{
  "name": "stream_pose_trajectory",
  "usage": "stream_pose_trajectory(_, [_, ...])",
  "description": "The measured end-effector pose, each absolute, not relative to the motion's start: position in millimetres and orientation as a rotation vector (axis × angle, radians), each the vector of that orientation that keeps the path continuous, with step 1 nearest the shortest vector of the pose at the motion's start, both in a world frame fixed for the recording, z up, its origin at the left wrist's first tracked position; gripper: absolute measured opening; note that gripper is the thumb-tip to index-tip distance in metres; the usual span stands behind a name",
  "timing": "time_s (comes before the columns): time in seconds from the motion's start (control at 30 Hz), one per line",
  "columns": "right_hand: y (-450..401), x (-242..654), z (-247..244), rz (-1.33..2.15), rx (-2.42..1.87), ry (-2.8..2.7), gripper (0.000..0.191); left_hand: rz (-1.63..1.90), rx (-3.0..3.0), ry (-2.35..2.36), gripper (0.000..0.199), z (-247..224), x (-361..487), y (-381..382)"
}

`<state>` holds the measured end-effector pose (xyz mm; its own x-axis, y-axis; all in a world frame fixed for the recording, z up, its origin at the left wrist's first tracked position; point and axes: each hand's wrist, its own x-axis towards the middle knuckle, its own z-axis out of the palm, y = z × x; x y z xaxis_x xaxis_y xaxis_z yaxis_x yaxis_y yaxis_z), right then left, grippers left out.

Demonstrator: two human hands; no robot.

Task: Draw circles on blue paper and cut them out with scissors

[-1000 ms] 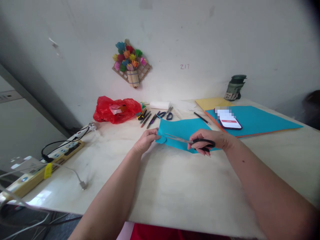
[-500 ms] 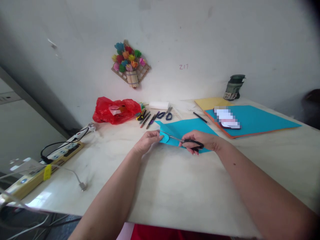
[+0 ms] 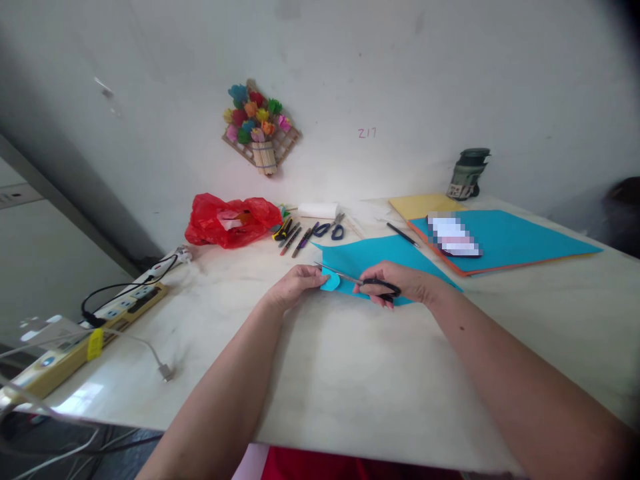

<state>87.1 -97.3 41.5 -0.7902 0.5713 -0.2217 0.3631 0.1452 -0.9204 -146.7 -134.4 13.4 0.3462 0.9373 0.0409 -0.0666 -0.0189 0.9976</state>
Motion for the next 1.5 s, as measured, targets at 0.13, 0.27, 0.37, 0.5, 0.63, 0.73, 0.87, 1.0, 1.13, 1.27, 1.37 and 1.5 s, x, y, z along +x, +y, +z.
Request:
stream_pose_trajectory(0.13, [-98.4,84.6,42.3,1.616,-0.959,-2.215,0.034,0.995,1.288,0.873,0.02,13.7,-147.0,-134.9])
stream_pose_trajectory(0.27, [-99.8,80.4,41.2,1.467,-1.0,-2.186,0.031,1.055,1.219,0.874,0.019,14.9,-146.4,-135.3])
stream_pose_trajectory(0.37, [-100.2,77.7,38.9,1.424,-1.009,-2.118,0.031,1.103,1.194,0.881,0.019,15.7,-145.9,-135.1])
stream_pose_trajectory(0.5, [-101.2,75.7,39.0,1.447,-0.896,-1.943,0.032,1.125,1.219,0.874,0.018,18.0,-144.6,-136.4])
stream_pose_trajectory(0.63, [-104.6,75.5,46.3,1.469,-0.823,-1.808,0.033,1.071,1.293,0.839,0.021,22.1,-142.1,-139.3])
stream_pose_trajectory(0.73, [-106.9,77.9,50.6,1.493,-0.76,-1.77,0.035,1.046,1.324,0.814,0.022,26.6,-141.7,-141.5])
stream_pose_trajectory(0.87, [-103.9,79.0,41.9,1.579,-0.865,-1.836,0.043,1.068,1.325,0.805,0.025,32.8,-145.8,-144.1])
stream_pose_trajectory(1.0, [-95.9,68.8,23.7,1.555,-1.098,-1.793,0.046,1.115,1.33,0.801,0.024,33.0,-147.8,-144.2])
stream_pose_trajectory(1.13, [-91.1,55.3,15.5,1.371,-1.075,-1.677,0.045,1.121,1.278,0.835,0.023,25.7,-140.1,-141.1])
stream_pose_trajectory(1.27, [-95.5,51.4,18.3,1.386,-1.034,-1.631,0.044,1.067,1.277,0.869,0.023,20.2,-130.5,-139.6])
stream_pose_trajectory(1.37, [-103.7,51.9,22.8,1.459,-0.946,-1.601,0.045,1.013,1.313,0.887,0.02,19.8,-127.2,-140.5])
stream_pose_trajectory(1.5, [-111.7,50.5,26.1,1.55,-0.886,-1.578,0.046,0.976,1.341,0.922,0.018,20.0,-126.2,-141.7])
